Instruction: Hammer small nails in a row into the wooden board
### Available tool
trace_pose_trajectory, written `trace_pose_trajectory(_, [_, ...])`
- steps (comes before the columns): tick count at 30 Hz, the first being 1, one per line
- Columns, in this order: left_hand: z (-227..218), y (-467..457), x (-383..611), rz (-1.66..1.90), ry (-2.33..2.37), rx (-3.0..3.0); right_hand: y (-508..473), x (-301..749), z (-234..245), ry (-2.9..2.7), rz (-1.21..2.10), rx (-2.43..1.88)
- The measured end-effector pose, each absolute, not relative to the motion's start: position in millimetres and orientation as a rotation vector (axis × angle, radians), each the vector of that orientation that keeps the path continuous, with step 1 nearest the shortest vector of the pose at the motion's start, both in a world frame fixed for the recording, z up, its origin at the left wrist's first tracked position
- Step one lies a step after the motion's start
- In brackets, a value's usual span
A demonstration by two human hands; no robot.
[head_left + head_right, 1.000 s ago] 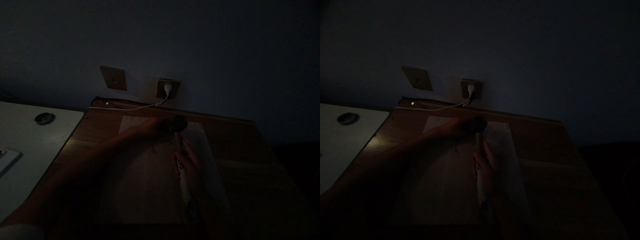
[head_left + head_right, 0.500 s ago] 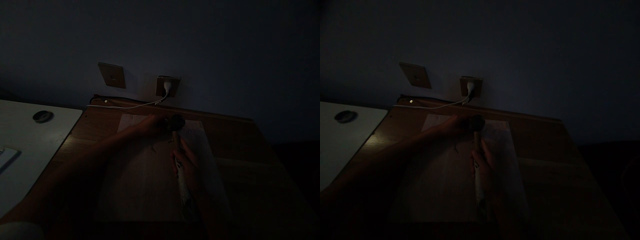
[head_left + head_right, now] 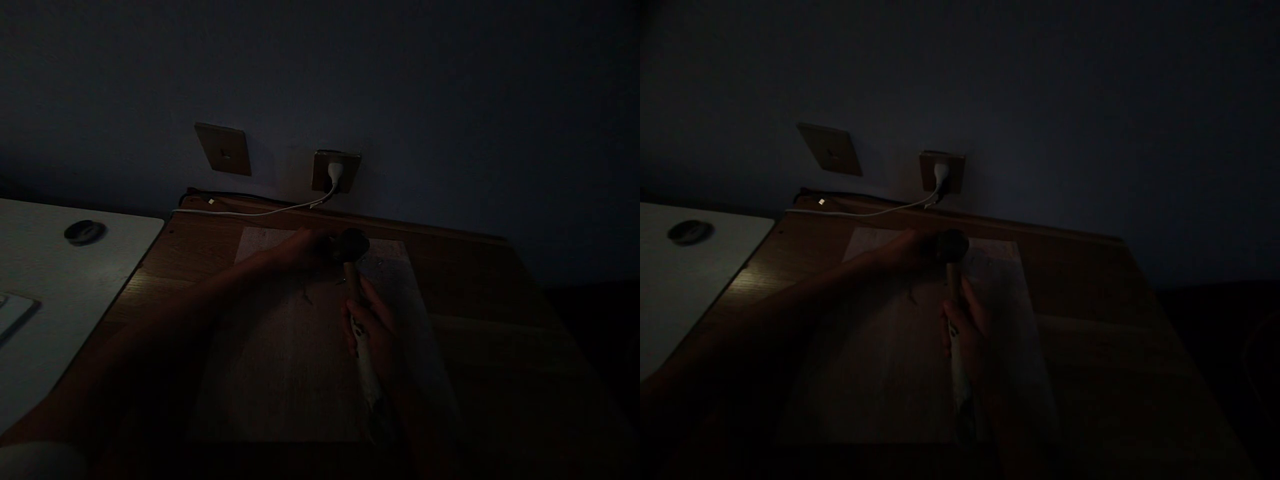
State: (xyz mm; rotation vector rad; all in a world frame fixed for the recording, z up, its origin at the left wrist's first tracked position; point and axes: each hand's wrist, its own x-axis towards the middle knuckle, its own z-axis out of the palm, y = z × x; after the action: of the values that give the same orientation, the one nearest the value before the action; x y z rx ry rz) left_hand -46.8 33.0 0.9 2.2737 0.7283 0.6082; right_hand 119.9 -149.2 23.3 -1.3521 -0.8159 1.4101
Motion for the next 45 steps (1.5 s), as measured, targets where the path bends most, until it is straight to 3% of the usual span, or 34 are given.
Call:
trace_pose_trajectory(8, [18.8, 23.3, -46.7, 0.626, 0.684, 2.579, -146.9, 127.9, 27.9, -0.815, 1.286, -1.276])
trace_pose_trajectory(13, [28.8, -4.5, -34.1, 0.491, 0.378, 3.081, -143.9, 131.2, 27.5, -0.710, 1.279, -1.239])
trace_pose_trajectory(18, [22.9, -21.4, -26.1, 0.467, 0.296, 3.224, -144.0, 130.9, 25.2, -0.719, 1.306, -1.215])
trace_pose_trajectory(25, [32.9, -15.2, -34.2, 0.454, 0.300, 3.139, -146.2, 132.8, 22.5, -0.730, 1.299, -1.226])
trace_pose_trajectory(33, [17.6, 35.7, -70.4, 0.552, 0.726, 2.375, -145.1, 131.9, 30.7, -0.736, 1.317, -1.263])
trace_pose_trajectory(45, [8.6, 41.4, -77.5, 0.533, 0.725, 2.342, -146.3, 132.0, 29.0, -0.714, 1.320, -1.267])
